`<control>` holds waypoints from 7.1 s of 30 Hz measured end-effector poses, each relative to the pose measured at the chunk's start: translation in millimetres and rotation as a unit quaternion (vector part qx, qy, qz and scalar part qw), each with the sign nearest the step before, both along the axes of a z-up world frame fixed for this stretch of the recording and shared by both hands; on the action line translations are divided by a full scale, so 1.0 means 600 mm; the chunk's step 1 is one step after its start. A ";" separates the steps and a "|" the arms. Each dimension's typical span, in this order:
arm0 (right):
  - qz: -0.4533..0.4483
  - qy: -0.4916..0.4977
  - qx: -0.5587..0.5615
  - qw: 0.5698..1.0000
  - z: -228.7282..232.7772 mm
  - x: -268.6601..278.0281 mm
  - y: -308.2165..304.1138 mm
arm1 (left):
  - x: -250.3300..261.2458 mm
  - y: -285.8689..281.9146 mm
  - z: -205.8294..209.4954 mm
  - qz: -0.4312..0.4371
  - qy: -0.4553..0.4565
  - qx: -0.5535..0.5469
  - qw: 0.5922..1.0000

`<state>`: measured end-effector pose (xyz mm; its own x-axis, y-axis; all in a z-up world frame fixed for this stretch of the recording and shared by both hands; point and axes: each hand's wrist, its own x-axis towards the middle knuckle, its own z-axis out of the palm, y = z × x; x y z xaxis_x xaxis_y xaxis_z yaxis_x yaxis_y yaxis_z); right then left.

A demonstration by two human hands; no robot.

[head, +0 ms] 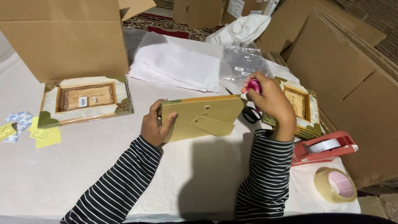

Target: Applying decorative or identification stickers to the back of picture frames as part of a packaging process.

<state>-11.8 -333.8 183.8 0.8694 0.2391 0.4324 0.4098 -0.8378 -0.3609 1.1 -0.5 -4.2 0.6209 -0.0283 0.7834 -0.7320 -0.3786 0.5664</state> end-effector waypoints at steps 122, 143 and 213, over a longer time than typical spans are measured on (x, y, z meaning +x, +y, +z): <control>0.256 0.023 0.012 0.966 0.024 -0.071 0.224 | 0.010 0.001 -0.004 0.002 -0.029 0.029 0.999; 0.010 0.059 -0.054 0.997 0.043 -0.069 0.038 | 0.018 0.005 -0.017 -0.016 -0.071 0.002 0.997; 0.366 0.042 0.025 0.929 0.017 -0.070 0.168 | 0.031 -0.038 -0.090 -0.083 -0.208 -0.119 0.967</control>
